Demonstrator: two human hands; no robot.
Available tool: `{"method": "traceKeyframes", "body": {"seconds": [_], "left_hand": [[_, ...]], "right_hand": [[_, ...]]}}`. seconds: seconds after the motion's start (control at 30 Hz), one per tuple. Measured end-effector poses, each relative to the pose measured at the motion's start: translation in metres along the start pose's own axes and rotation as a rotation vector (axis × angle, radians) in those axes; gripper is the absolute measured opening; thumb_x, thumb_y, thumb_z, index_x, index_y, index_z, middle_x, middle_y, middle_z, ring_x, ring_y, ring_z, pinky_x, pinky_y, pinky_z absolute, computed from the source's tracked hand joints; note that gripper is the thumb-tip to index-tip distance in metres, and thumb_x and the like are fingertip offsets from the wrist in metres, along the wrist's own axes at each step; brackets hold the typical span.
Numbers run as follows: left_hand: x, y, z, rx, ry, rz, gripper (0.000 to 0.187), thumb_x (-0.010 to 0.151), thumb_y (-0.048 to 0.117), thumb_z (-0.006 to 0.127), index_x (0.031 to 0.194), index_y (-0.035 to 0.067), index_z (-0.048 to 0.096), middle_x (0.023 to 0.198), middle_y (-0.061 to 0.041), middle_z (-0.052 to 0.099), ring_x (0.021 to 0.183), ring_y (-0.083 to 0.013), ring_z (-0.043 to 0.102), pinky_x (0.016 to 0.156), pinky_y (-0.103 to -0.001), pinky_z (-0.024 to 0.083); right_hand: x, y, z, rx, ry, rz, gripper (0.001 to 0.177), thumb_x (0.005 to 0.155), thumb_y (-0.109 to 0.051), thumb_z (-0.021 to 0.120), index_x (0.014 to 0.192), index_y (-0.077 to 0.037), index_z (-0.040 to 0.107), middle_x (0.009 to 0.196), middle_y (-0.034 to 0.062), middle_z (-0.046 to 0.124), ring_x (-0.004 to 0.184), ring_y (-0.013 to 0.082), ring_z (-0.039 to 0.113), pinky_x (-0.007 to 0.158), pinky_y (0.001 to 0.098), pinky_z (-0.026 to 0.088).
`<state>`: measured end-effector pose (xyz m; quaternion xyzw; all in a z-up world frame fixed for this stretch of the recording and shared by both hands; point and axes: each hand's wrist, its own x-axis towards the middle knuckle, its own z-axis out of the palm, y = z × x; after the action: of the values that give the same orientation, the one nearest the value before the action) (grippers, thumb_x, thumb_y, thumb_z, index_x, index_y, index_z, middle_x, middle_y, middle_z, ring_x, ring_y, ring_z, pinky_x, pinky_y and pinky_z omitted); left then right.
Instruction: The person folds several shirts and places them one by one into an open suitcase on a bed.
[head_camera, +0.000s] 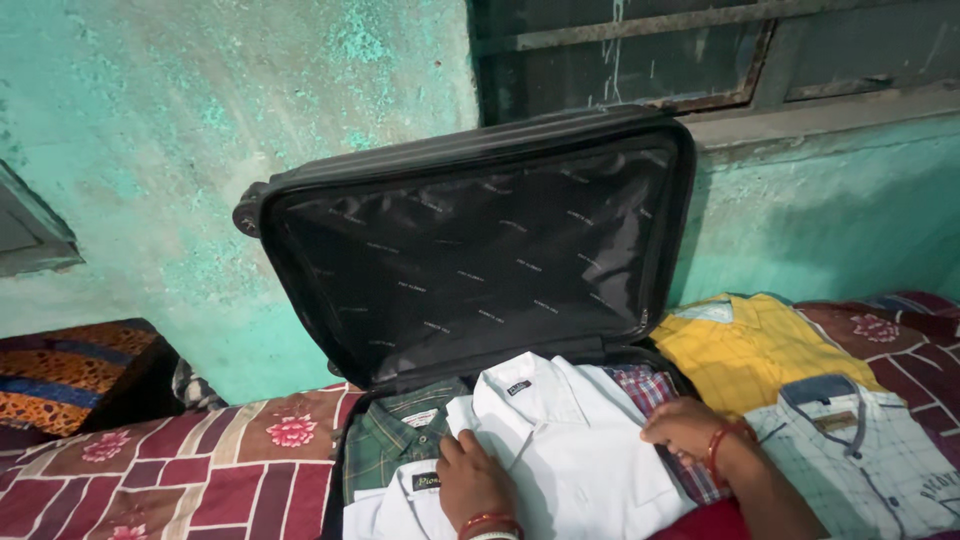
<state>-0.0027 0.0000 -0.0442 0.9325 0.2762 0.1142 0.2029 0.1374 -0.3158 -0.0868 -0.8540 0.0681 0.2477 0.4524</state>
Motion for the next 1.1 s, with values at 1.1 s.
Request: {"method": "traceKeyframes", "body": {"seconds": [1.1], "left_hand": [[0.007, 0.022, -0.002, -0.253, 0.418, 0.348, 0.052, 0.081, 0.014, 0.064, 0.13, -0.002, 0.056, 0.132, -0.024, 0.056, 0.126, -0.0436, 0.048, 0.103, -0.053, 0.041]], "right_hand": [[-0.041, -0.051, 0.039, -0.062, 0.875, -0.692, 0.015, 0.089, -0.018, 0.068, 0.097, -0.008, 0.076, 0.09, 0.0127, 0.075, 0.082, 0.0273, 0.071, 0.076, 0.0382, 0.056]]}}
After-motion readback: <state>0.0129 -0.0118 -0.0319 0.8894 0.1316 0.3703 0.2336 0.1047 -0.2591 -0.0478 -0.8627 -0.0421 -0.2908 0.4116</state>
